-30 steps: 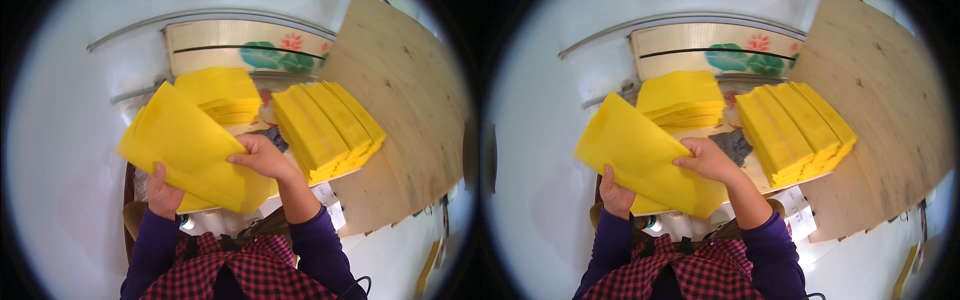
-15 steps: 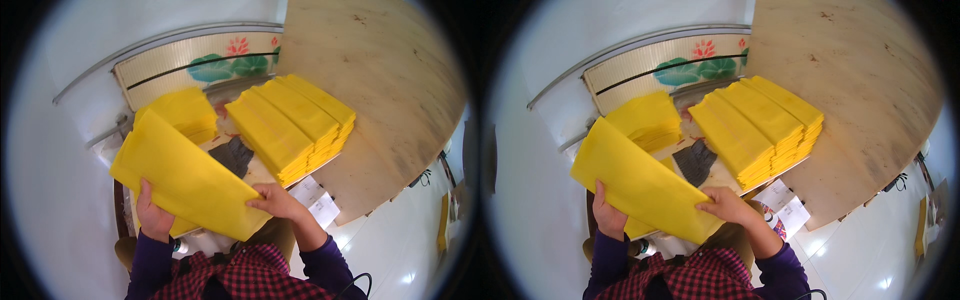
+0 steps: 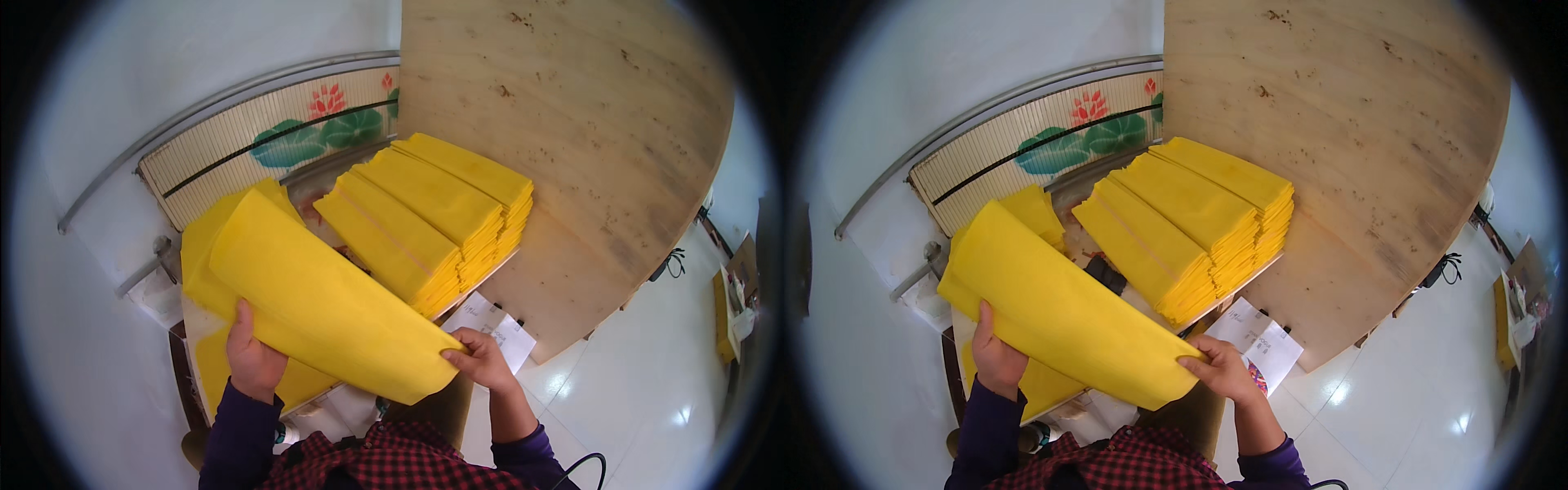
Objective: The person folds large yellow sheets in half and then in half again, smoothing each fold with both hands. The folded sheets are stacked on the table to the right.
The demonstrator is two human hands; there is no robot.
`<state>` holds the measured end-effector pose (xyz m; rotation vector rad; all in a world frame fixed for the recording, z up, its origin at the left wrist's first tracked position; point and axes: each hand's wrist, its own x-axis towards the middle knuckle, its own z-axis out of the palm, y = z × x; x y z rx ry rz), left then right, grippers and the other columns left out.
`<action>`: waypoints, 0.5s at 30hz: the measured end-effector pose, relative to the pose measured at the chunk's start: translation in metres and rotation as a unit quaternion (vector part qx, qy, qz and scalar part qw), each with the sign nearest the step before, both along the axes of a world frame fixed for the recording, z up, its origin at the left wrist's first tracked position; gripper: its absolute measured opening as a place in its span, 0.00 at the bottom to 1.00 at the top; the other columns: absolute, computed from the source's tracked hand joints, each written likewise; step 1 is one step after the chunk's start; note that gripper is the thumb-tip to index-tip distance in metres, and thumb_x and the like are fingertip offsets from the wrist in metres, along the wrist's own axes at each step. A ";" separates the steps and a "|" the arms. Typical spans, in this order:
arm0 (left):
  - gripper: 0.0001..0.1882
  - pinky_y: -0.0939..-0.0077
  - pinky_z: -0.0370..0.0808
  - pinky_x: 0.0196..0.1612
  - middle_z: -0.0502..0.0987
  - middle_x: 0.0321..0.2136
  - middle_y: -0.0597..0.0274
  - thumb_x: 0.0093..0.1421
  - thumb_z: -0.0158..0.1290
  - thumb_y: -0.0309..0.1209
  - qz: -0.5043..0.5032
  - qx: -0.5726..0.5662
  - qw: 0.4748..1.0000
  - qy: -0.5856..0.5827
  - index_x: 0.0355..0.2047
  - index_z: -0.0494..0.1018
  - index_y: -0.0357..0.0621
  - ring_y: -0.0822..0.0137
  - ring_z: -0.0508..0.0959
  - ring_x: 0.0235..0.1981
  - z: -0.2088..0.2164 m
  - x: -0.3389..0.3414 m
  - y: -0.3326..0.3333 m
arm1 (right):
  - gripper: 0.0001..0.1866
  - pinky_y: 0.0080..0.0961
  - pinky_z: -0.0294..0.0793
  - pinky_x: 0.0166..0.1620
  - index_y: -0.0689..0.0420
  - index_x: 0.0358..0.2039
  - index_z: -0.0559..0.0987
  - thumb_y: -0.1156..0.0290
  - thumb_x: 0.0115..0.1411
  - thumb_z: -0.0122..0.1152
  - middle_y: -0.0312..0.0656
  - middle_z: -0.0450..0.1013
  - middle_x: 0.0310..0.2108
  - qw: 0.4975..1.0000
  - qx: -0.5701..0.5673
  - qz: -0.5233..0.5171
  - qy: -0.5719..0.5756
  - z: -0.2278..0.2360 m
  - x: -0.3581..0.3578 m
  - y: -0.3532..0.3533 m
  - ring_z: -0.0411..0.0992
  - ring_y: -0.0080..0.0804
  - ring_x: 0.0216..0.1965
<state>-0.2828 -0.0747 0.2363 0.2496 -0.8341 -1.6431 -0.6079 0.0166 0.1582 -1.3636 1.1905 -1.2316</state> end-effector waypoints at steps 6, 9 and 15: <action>0.24 0.59 0.60 0.63 0.63 0.61 0.61 0.71 0.36 0.42 -0.002 -0.006 1.000 -0.022 0.63 0.57 0.45 0.60 0.64 0.61 -0.001 -0.037 -0.018 | 0.05 0.14 0.69 0.35 0.62 0.35 0.77 0.75 0.60 0.63 0.30 0.74 0.28 0.992 -0.003 -0.083 -0.092 0.007 -0.023 -0.002 0.69 0.14 0.30; 0.24 0.60 0.61 0.63 0.64 0.61 0.61 0.71 0.36 0.42 -0.013 0.008 0.999 -0.029 0.63 0.57 0.45 0.60 0.65 0.60 -0.009 -0.049 -0.032 | 0.06 0.14 0.70 0.34 0.62 0.36 0.77 0.75 0.59 0.63 0.30 0.74 0.27 0.992 0.008 -0.110 -0.055 0.007 -0.037 -0.006 0.70 0.14 0.29; 0.24 0.62 0.62 0.62 0.65 0.60 0.60 0.71 0.35 0.42 -0.023 0.051 0.997 -0.050 0.62 0.58 0.43 0.60 0.66 0.59 -0.003 -0.071 -0.064 | 0.07 0.15 0.70 0.33 0.61 0.35 0.77 0.76 0.57 0.65 0.32 0.74 0.29 0.983 -0.033 -0.142 -0.108 0.010 -0.053 -0.026 0.70 0.17 0.29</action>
